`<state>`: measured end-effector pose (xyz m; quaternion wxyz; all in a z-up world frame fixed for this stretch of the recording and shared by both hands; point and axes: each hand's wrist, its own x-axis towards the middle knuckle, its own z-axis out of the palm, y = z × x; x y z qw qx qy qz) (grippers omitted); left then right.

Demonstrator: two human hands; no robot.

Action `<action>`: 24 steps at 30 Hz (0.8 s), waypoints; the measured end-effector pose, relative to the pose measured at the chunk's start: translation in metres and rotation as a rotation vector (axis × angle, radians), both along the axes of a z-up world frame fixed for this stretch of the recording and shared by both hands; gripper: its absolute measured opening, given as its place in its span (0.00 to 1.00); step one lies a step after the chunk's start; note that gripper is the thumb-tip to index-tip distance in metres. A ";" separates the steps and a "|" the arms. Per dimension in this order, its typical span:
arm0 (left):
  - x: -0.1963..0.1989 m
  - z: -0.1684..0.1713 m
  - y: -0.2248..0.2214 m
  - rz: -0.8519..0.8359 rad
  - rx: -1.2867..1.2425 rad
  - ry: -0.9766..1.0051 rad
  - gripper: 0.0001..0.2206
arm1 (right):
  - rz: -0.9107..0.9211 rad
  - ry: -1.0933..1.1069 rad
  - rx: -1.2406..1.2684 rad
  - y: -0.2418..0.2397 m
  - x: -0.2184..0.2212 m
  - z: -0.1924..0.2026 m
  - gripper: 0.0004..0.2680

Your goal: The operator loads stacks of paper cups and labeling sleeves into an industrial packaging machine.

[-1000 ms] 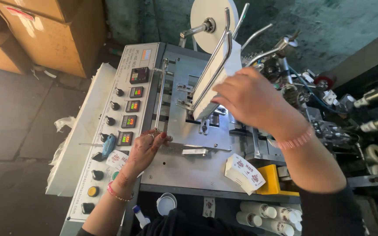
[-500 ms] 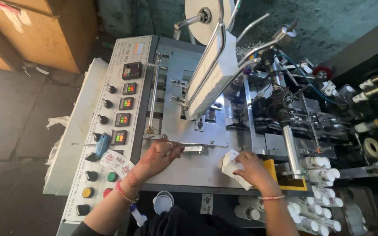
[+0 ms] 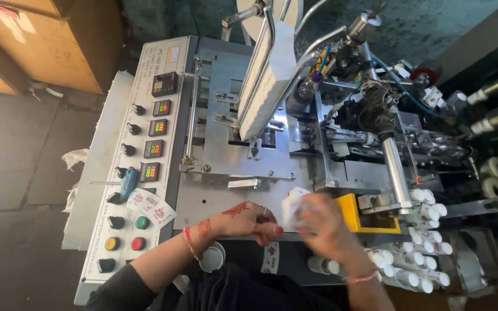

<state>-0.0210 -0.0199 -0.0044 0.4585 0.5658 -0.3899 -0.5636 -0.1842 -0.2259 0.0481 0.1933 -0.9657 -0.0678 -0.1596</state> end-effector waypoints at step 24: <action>-0.036 -0.077 0.022 -0.019 0.006 -0.658 0.28 | 0.468 0.114 -0.003 0.044 0.018 -0.016 0.14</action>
